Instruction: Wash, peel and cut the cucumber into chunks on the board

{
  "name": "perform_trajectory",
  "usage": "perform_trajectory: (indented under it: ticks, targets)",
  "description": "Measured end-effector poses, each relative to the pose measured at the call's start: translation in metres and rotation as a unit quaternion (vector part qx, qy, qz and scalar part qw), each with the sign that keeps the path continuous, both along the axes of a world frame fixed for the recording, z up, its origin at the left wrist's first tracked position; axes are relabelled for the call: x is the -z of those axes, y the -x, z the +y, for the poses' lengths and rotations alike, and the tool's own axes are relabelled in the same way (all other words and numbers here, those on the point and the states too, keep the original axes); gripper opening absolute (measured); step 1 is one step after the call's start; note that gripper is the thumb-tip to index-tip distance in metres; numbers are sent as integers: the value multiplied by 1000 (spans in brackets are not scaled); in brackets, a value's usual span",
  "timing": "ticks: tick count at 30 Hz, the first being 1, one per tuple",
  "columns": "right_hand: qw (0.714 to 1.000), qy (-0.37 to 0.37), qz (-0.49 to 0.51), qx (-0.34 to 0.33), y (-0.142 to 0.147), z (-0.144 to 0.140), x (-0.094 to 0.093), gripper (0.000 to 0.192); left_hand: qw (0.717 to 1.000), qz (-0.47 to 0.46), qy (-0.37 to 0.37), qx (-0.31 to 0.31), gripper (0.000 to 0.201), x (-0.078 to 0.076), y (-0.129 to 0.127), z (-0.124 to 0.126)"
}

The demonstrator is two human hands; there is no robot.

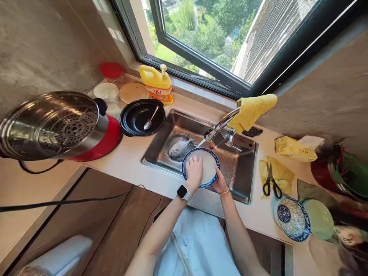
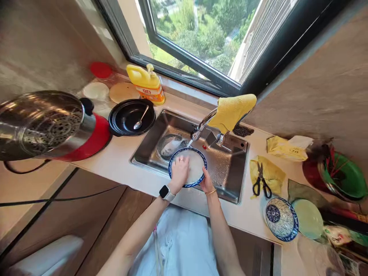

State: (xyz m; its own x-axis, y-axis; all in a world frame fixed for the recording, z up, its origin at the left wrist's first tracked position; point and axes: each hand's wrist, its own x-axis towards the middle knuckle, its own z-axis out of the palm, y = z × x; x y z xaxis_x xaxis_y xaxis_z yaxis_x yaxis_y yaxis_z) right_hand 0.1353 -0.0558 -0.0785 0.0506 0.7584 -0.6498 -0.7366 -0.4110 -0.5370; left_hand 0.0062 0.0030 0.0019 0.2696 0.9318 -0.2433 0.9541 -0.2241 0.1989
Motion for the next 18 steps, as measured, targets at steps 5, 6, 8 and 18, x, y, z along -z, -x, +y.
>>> perform_trajectory:
  ticks: [5,6,8,18]
  targets:
    - [1000,-5,6,-2,2,1,-4,25,998,-43,53,-7,53,1,-18,-6]
    - [1000,-3,9,1,2,1,-4,25,997,-53,56,13,53,2,-20,-8]
    - [1000,5,11,10,2,1,-4,24,994,-67,58,58,48,4,-19,-12]
    - [1000,4,11,12,-1,-1,-8,28,999,-45,13,11,49,0,12,-12]
